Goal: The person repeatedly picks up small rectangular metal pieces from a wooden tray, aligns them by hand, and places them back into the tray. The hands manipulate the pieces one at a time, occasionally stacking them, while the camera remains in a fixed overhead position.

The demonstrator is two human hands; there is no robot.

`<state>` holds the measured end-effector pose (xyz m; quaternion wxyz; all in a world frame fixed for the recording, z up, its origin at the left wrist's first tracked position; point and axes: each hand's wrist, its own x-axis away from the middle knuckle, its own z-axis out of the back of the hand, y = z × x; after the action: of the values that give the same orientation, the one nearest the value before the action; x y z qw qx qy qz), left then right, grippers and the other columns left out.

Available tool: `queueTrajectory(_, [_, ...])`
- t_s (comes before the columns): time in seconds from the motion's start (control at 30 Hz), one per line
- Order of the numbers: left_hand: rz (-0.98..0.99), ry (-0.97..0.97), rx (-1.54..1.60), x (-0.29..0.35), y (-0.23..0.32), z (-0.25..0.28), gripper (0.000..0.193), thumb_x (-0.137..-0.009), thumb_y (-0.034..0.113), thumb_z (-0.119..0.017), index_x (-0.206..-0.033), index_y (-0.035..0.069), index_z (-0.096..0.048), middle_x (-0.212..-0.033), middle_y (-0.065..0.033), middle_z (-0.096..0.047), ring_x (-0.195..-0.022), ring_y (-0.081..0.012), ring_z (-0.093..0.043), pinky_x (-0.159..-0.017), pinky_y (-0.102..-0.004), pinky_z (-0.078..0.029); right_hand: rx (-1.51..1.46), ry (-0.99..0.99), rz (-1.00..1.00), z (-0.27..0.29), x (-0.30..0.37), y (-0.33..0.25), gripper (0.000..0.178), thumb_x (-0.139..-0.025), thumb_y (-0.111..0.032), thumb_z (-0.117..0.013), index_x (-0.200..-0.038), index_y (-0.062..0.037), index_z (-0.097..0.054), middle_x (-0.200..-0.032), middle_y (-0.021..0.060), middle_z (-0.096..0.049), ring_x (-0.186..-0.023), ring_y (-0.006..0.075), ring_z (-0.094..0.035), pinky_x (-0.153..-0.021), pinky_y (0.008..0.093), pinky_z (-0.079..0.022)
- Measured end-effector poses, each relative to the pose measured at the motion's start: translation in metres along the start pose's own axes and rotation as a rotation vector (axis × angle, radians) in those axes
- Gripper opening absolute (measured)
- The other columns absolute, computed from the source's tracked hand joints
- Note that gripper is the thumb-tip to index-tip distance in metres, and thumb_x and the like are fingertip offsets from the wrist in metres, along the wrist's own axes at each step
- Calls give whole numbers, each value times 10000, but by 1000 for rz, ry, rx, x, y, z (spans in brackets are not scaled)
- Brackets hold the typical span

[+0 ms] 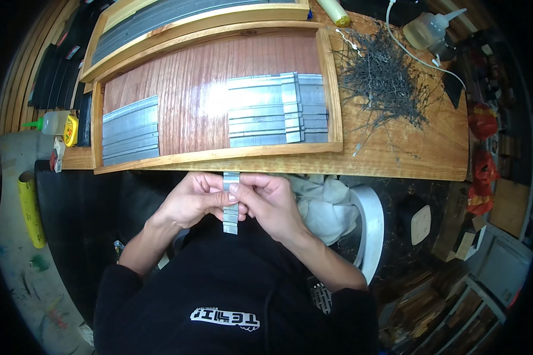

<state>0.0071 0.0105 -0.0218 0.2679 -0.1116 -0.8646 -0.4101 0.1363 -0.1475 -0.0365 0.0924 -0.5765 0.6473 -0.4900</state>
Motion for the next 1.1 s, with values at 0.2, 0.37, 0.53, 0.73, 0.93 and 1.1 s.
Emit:
queueTrajectory(0.2, [-75,62,-89,-1,-10,0,145,-1003,64,-709,-1091,-44,-752,-971,-118,-788,-864,-169,-764,-736,-256,-631,9,36,44,0,-6,14,142,-998,-47,-712,-1092,54,-741,-876,34,-712,-692,49,-606,-617,193,-495])
queueTrajectory(0.37, [-374,203,-604,18,-35,-3,107,-983,68,-744,-957,-34,-762,-783,-86,-751,-698,-65,-645,-588,-264,-495,452,13,322,-11,7,-2,110,-921,6,-771,-1027,33,-774,-878,29,-680,-726,79,-611,-646,221,-504])
queueTrajectory(0.53, [-620,343,-693,28,-49,-16,109,-937,5,-749,-1033,-41,-770,-766,-154,-729,-619,-152,-676,-547,-284,-487,682,-63,569,-15,6,3,132,-883,-23,-815,-1011,1,-793,-893,53,-654,-757,122,-622,-659,249,-498])
queueTrajectory(0.73, [-681,394,-666,28,-61,-13,141,-921,-17,-753,-1057,-52,-762,-773,-156,-725,-620,-169,-678,-546,-289,-492,616,-124,485,-13,6,3,164,-868,-20,-825,-1031,-5,-803,-895,61,-661,-789,133,-632,-664,256,-499])
queueTrajectory(0.93, [-600,364,-696,30,-57,-15,100,-917,-14,-754,-1011,-49,-757,-771,-153,-722,-615,-185,-680,-549,-297,-500,632,-144,461,-5,6,5,168,-848,7,-828,-1015,-5,-809,-883,53,-670,-764,133,-641,-642,253,-503])
queueTrajectory(1.1, [-606,350,-695,28,-63,-12,88,-914,-12,-752,-995,-45,-754,-788,-167,-726,-633,-214,-700,-564,-299,-514,629,-148,449,-5,7,4,169,-837,3,-837,-1004,-13,-812,-875,46,-671,-749,131,-641,-625,256,-503])
